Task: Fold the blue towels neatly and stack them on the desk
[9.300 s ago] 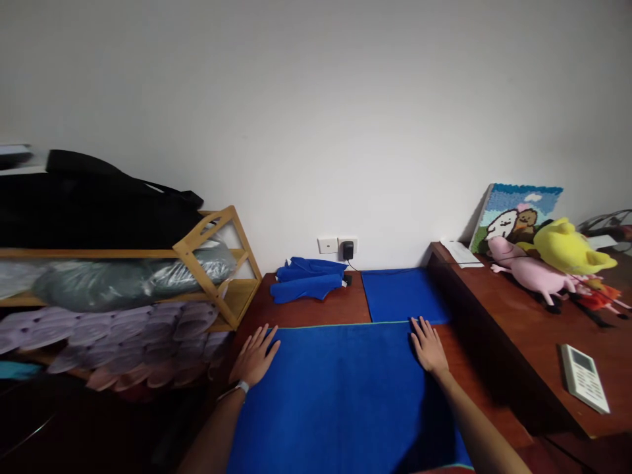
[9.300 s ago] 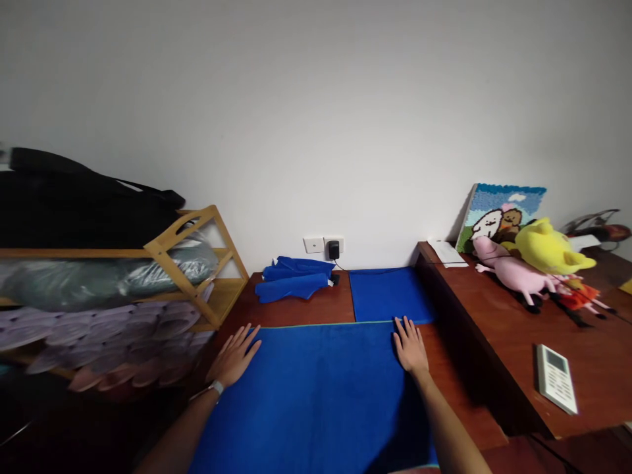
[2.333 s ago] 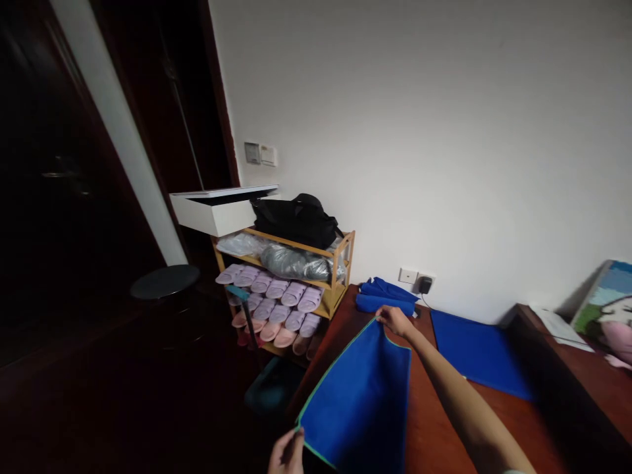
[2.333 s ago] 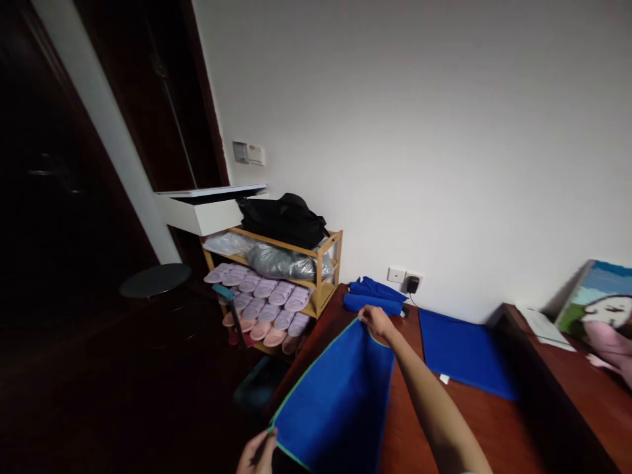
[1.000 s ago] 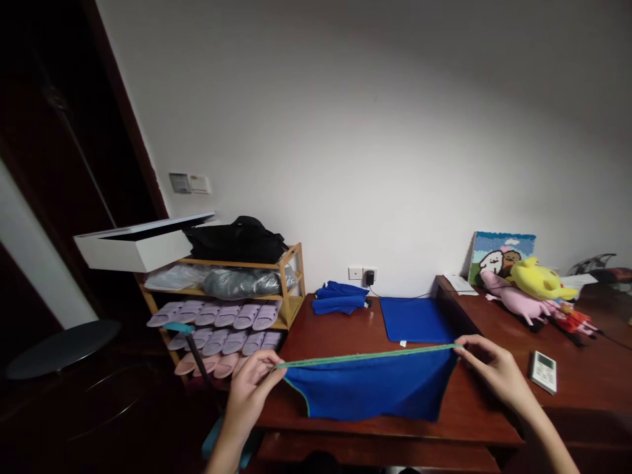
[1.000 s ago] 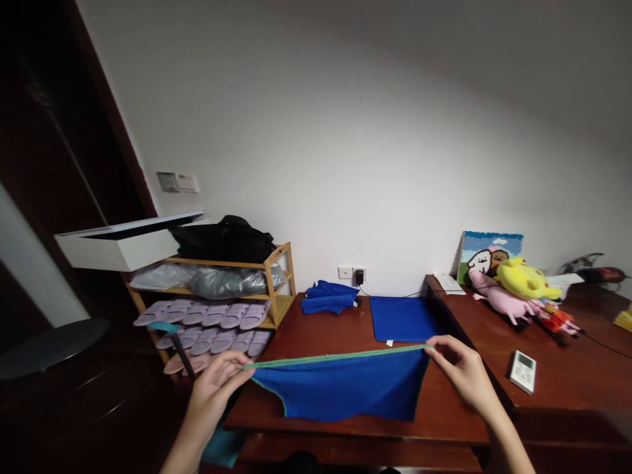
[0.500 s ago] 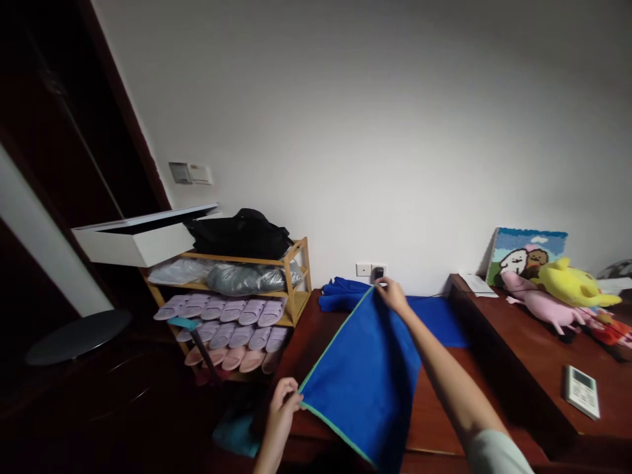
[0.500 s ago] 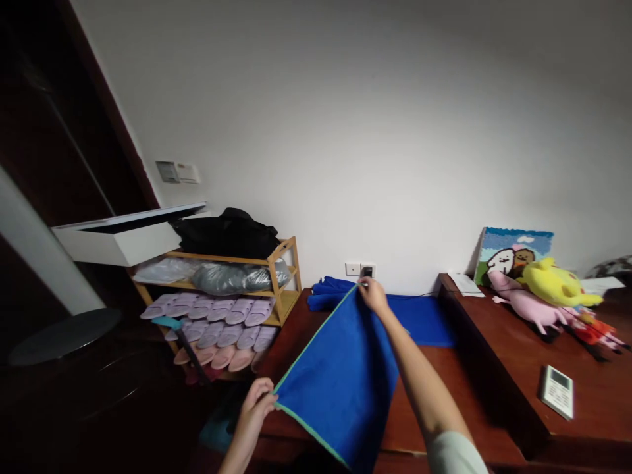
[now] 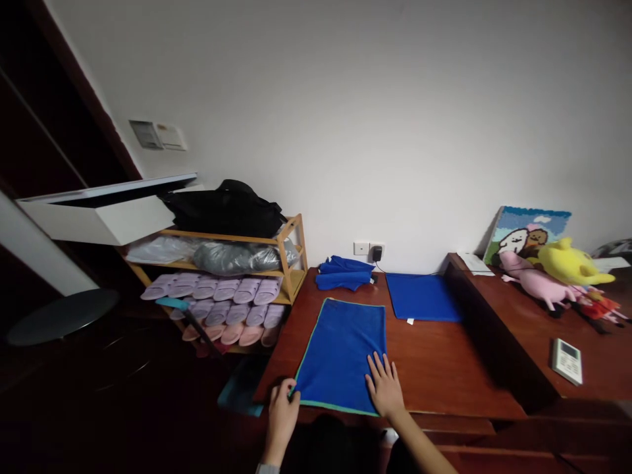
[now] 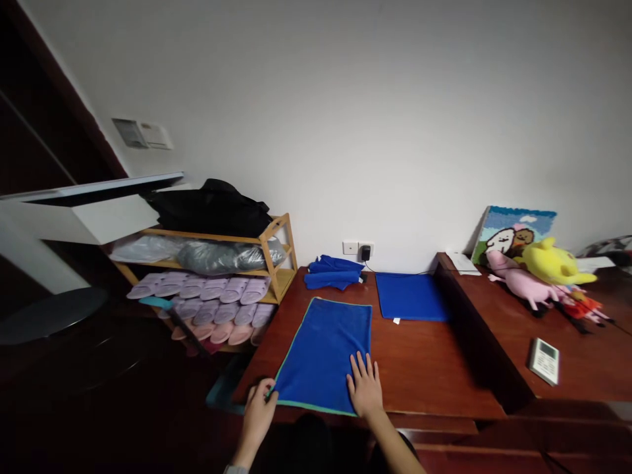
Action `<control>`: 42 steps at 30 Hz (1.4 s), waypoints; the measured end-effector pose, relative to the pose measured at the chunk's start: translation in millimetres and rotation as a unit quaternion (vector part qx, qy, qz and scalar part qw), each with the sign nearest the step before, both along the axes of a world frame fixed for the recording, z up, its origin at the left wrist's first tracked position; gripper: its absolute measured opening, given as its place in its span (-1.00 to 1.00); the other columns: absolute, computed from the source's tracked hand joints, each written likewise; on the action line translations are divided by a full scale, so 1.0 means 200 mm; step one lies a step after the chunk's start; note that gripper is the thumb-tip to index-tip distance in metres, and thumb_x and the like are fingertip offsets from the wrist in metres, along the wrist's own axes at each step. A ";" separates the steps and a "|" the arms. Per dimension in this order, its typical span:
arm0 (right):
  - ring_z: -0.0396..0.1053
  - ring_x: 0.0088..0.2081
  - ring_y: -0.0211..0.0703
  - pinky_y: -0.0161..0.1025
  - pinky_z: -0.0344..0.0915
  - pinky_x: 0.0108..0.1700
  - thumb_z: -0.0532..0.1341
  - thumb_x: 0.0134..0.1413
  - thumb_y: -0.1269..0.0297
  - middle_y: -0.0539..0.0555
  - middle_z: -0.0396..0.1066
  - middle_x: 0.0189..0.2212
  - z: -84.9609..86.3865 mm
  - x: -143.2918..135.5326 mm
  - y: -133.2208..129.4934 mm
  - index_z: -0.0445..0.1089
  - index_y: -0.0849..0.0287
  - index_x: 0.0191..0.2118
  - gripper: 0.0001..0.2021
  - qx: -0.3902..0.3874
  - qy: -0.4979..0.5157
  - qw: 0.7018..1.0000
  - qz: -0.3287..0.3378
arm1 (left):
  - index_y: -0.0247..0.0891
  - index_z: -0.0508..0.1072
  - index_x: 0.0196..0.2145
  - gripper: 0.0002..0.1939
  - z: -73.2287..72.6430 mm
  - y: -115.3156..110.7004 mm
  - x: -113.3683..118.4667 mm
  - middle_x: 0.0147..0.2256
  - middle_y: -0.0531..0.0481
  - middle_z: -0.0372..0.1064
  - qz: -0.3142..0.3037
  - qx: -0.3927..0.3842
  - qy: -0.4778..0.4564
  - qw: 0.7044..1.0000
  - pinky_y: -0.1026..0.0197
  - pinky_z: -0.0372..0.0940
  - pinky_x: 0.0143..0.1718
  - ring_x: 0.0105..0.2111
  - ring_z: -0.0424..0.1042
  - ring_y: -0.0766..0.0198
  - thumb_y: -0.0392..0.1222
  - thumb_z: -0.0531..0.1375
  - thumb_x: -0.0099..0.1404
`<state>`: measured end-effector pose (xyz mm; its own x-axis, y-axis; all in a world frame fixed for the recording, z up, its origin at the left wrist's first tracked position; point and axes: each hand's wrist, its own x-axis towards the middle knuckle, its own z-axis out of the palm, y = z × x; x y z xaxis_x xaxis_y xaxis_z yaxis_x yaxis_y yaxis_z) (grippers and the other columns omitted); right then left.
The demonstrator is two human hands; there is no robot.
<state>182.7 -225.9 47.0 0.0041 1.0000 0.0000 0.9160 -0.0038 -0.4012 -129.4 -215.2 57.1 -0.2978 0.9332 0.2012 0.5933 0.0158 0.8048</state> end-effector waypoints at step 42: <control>-0.40 0.50 -0.11 0.00 -0.46 0.46 -0.27 0.41 0.06 -0.06 -0.30 0.50 -0.05 0.27 0.99 -0.26 0.15 0.50 -0.36 -0.041 -0.052 0.993 -0.099 | 0.08 -0.23 0.46 -0.37 -0.19 0.38 0.46 0.45 0.06 -0.09 -0.261 0.055 0.434 0.861 -0.18 0.12 0.37 0.42 0.04 0.07 0.07 -0.08 0.54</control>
